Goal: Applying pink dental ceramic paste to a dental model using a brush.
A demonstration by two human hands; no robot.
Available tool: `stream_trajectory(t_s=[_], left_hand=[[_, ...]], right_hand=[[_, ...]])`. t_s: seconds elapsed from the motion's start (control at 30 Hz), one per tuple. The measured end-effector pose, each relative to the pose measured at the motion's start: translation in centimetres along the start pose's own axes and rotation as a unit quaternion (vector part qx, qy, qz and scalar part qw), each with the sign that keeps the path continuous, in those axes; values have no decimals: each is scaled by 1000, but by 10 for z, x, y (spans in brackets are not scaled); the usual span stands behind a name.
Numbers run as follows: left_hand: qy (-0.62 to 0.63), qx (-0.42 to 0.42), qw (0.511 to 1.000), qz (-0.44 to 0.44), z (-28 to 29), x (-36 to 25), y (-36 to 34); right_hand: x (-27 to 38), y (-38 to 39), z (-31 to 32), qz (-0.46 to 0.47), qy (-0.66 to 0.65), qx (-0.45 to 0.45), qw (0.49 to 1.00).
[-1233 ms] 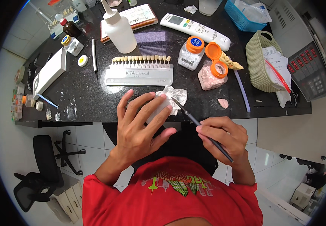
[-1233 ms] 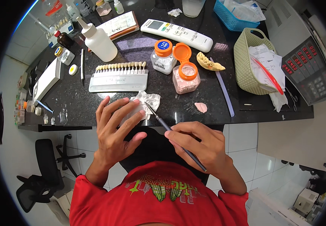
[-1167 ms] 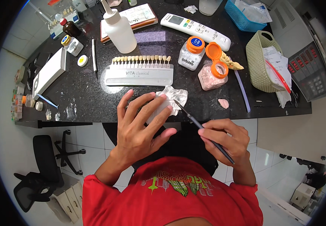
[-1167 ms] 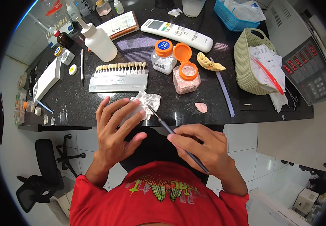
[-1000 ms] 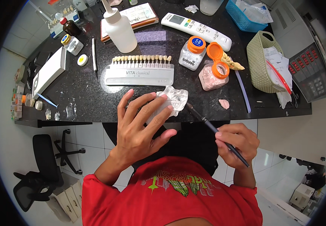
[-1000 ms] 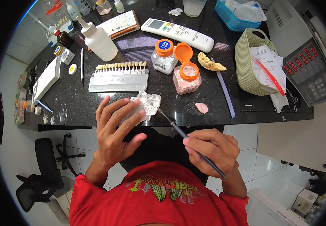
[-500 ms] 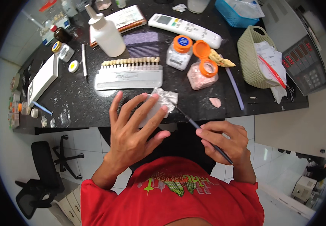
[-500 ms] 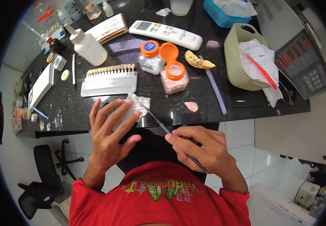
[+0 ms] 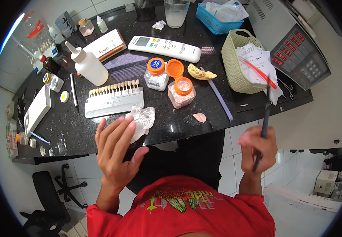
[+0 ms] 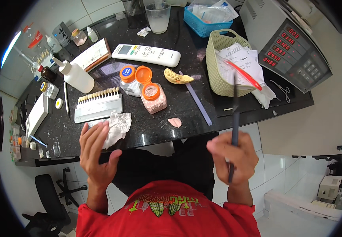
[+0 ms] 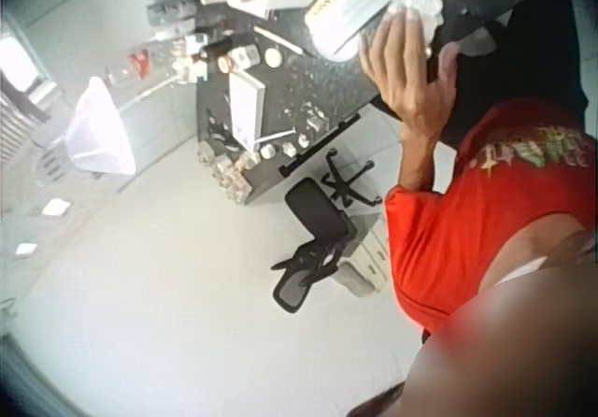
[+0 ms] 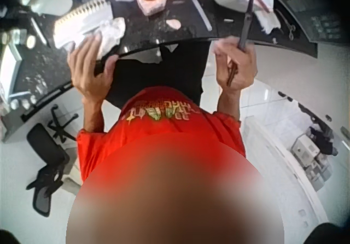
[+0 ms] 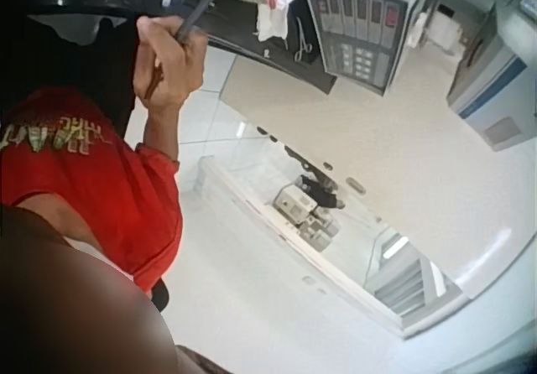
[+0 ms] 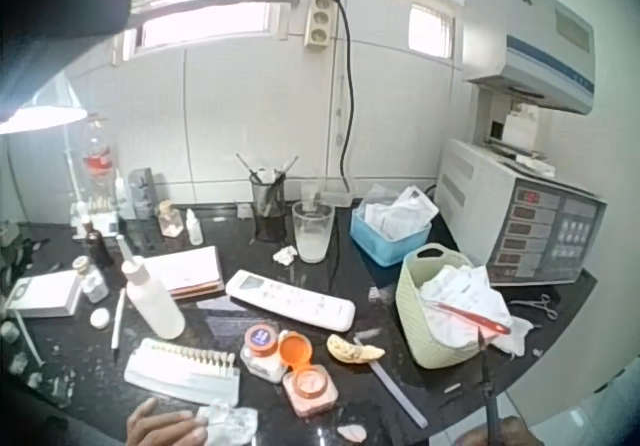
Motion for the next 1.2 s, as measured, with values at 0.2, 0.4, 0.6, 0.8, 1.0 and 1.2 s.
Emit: stream_trajectory(t_s=[0.2, 0.4, 0.6, 0.8, 1.0, 1.2], left_hand=[[73, -151, 986, -20, 31, -1, 10], [133, -115, 983, -44, 28, -5, 10], [217, -326, 917, 74, 39, 8, 19], [254, -139, 956, -46, 38, -9, 4], [316, -127, 940, 17, 24, -25, -13], [425, -51, 904, 9, -3, -51, -13]], right_hand=[[-40, -40, -33, -113, -56, 94, 987], [-48, -68, -78, 13, 175, 169, 970], [-61, -69, -103, -32, 187, 244, 951], [-65, -68, -97, -23, 182, 212, 960], [-40, -72, -54, -67, 64, 134, 987], [-5, -67, -35, -40, 5, 143, 989]])
Point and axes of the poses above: each hand's wrist, its own y-axis away from the middle knuckle, its own z-axis out of the back of the hand, x = y × z, the point moved 10 cm from there along -y, towards the middle knuckle, and after that the axes turned 1 degree about -y, right-handed, at the moved point
